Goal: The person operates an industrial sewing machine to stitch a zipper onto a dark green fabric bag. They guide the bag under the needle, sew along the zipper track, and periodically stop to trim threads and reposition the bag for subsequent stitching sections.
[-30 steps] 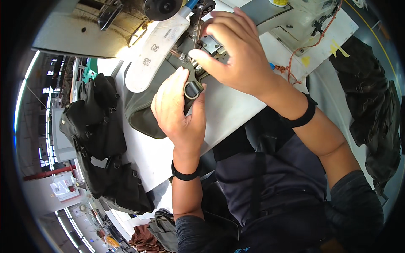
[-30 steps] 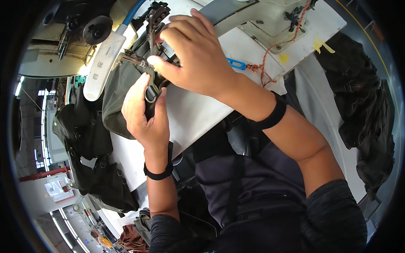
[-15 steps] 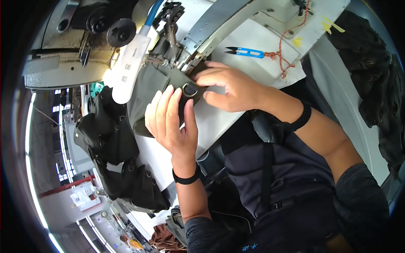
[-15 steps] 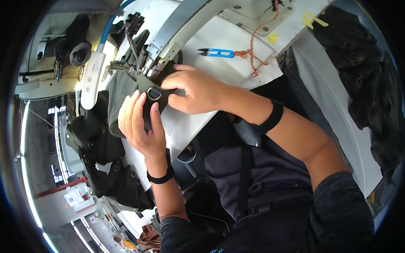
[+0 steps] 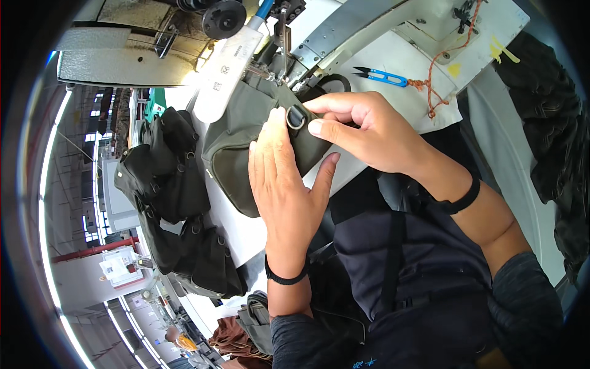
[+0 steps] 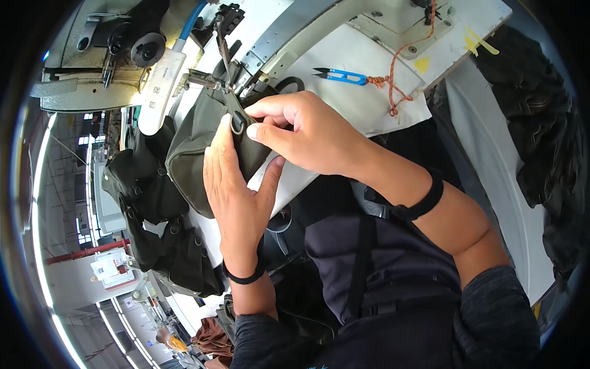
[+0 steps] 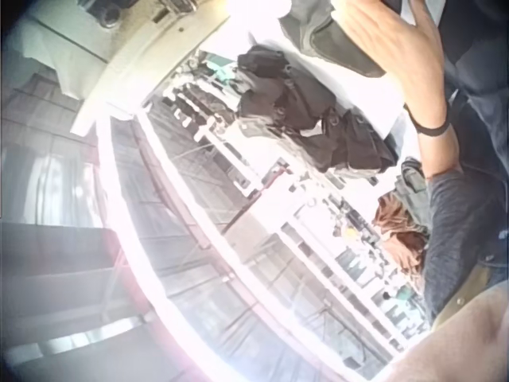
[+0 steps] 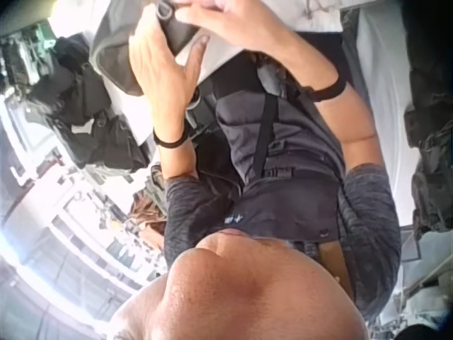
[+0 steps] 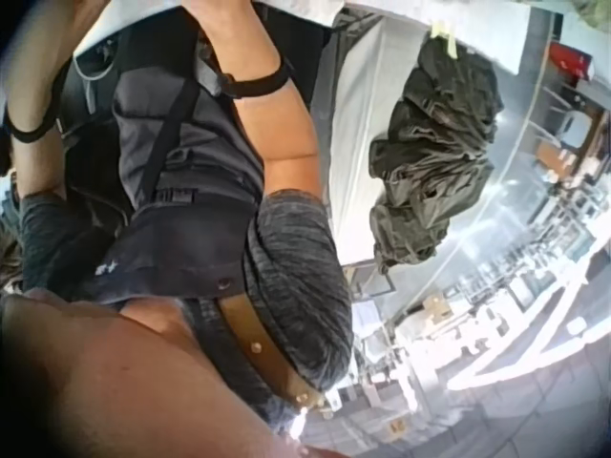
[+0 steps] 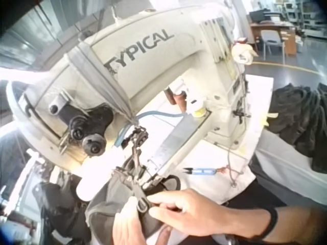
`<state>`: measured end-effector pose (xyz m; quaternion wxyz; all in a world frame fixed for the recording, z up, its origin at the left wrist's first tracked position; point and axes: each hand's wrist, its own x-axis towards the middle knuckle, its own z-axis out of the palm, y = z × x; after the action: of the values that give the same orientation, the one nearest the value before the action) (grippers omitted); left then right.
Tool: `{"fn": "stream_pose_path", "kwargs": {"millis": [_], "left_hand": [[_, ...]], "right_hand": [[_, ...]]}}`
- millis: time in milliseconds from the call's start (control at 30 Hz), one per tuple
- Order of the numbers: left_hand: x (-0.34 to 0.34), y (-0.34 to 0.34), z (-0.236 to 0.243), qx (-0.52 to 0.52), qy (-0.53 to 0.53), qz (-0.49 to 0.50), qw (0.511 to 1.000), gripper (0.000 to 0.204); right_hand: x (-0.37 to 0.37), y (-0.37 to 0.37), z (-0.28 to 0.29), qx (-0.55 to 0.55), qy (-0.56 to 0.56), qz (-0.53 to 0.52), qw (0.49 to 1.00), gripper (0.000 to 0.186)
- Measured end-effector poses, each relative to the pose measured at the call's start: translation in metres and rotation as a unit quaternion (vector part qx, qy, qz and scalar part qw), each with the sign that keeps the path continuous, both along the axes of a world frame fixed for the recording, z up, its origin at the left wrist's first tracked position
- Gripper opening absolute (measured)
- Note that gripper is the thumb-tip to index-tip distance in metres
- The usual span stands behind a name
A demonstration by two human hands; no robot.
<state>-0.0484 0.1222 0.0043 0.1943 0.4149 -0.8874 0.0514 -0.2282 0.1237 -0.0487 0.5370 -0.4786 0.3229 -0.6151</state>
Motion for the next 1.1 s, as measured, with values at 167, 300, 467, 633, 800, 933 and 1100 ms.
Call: {"fn": "stream_pose_path", "kwargs": {"millis": [167,300,467,633,800,933,1100], "left_hand": [[0.002,-0.002,0.006,0.017,0.013,-0.004,1.0,0.087],[0.0,-0.007,0.002,-0.021,0.015,-0.004,1.0,0.086],[-0.004,-0.01,-0.004,-0.052,0.08,0.0,0.995,0.074],[-0.004,-0.024,-0.022,-0.066,0.189,-0.017,0.98,0.055],[-0.013,-0.035,-0.022,-0.006,0.285,0.036,0.958,0.043],[-0.018,-0.037,-0.031,0.03,0.355,0.048,0.933,0.042],[-0.033,-0.042,-0.028,0.064,0.432,0.063,0.897,0.03]], "right_hand": [[-0.004,0.007,0.012,0.03,-0.036,0.048,0.998,0.033],[-0.008,-0.004,0.011,0.035,-0.021,0.042,0.998,0.031],[-0.004,-0.01,0.008,0.031,-0.005,0.019,0.999,0.029],[-0.005,-0.02,0.003,0.023,0.024,-0.006,0.999,0.024],[-0.002,-0.031,0.008,0.033,0.016,-0.007,0.999,0.017],[0.0,-0.032,0.004,0.022,0.037,-0.027,0.999,0.016],[-0.005,-0.032,-0.003,0.003,0.099,-0.063,0.993,0.022]]}}
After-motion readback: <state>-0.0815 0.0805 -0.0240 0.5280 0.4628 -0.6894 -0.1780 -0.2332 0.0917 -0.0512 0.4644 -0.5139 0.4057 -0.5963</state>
